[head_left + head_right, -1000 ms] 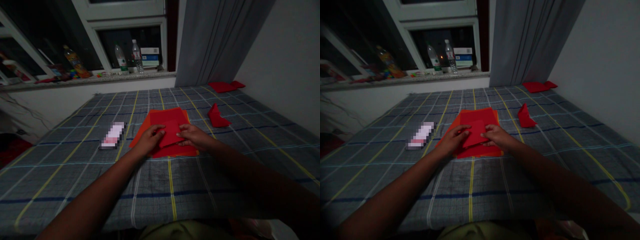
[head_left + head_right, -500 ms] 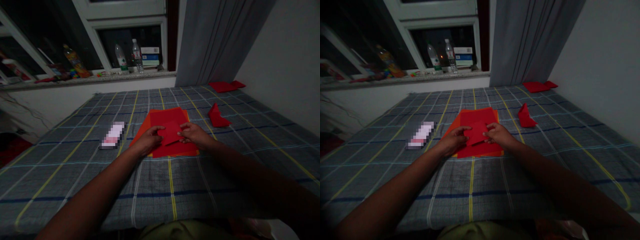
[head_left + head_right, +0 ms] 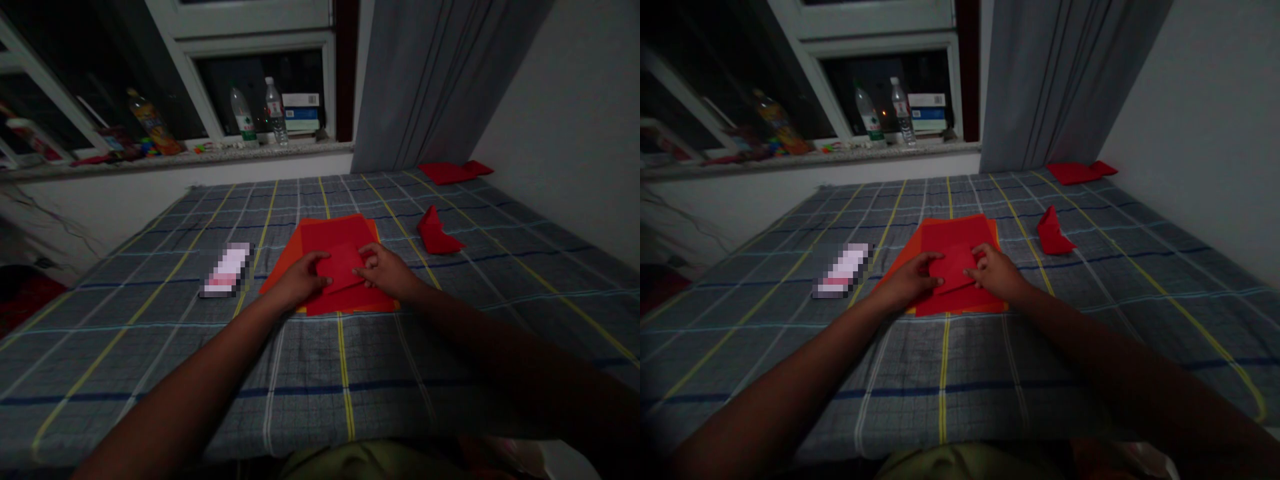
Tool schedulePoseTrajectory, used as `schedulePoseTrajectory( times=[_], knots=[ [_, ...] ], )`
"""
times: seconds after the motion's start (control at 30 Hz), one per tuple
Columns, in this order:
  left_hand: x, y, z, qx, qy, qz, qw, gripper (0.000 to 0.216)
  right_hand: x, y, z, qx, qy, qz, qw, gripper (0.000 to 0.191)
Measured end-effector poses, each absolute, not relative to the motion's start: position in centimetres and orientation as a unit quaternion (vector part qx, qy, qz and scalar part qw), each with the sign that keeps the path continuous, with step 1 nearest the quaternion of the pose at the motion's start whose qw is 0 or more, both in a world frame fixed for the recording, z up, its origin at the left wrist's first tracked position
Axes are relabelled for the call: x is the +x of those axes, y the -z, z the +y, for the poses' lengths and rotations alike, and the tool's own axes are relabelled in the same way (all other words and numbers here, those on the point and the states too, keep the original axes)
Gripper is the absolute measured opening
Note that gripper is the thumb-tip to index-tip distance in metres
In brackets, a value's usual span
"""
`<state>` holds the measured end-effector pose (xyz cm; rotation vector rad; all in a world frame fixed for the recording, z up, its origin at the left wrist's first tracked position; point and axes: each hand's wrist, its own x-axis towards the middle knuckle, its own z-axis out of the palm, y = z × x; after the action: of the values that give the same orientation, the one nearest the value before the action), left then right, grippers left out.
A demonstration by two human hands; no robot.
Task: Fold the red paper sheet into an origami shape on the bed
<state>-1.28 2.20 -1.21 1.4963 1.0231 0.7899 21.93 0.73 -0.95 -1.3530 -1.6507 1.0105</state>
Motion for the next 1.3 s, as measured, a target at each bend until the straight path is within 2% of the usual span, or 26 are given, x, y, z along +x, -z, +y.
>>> schedulePoseTrajectory(
  times=[0.17, 0.3, 0.37, 0.47, 0.67, 0.93, 1.3],
  knots=[
    [-1.5, 0.8, 1.9, 0.797, -0.311, 0.442, 0.269, 0.060, 22.1, 0.9, 0.6, -0.540, -0.202, -0.756, 0.311, 0.035],
    [-1.9, 0.8, 2.0, 0.849, -0.263, 0.439, 0.134, 0.053, 22.5, 0.7, 0.7, -0.523, -0.141, -0.812, 0.217, 0.019],
    [-2.1, 0.9, 2.1, 0.872, -0.235, 0.421, 0.087, 0.046, 22.8, 0.6, 0.9, -0.508, -0.119, -0.832, 0.188, 0.017],
    [-2.2, 0.8, 2.2, 0.901, -0.170, 0.391, 0.081, 0.040, 23.6, 0.6, 1.5, -0.455, -0.102, -0.866, 0.180, 0.021],
    [-2.6, 0.7, 2.5, 0.912, -0.130, 0.374, 0.108, 0.047, 25.4, 0.9, 2.7, -0.365, -0.113, -0.907, 0.179, 0.024],
    [-3.3, 0.5, 3.2, 0.915, -0.113, 0.362, 0.140, 0.056, 26.3, 0.7, 3.4, -0.336, -0.163, -0.914, 0.157, 0.027],
    [-3.2, 0.3, 3.4, 0.927, -0.059, 0.360, 0.087, 0.061, 26.6, 1.2, 3.9, -0.335, -0.175, -0.914, 0.149, 0.028]
  ],
)
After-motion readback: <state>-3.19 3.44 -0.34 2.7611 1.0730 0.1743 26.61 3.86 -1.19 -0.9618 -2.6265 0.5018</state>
